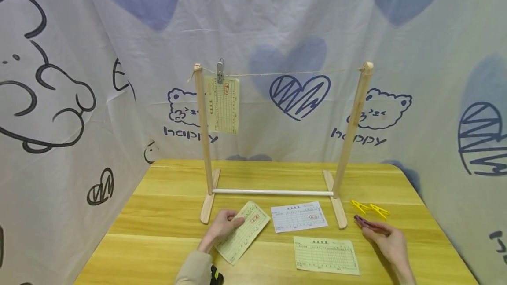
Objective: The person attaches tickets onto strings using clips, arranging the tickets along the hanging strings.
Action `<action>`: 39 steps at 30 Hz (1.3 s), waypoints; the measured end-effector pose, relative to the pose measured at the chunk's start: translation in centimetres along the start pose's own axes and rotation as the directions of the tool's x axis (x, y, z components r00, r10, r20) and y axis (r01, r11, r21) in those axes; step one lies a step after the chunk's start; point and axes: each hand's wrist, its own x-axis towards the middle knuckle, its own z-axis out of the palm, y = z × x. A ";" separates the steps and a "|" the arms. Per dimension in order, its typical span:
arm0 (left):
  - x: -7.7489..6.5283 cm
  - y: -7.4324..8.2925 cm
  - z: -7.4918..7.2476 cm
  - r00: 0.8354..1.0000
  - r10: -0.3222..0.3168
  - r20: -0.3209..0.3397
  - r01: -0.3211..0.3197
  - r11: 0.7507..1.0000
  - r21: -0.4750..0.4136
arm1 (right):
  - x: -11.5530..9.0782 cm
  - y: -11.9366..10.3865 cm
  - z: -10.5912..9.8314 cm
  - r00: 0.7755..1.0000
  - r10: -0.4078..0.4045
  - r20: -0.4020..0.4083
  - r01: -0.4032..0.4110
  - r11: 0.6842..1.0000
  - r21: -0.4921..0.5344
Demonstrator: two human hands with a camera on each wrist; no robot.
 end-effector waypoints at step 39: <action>0.5 0.3 0.8 0.955 -0.084 -0.283 0.002 0.961 -0.276 | -0.9 -3.2 1.3 0.946 0.298 0.129 -0.207 0.246 0.947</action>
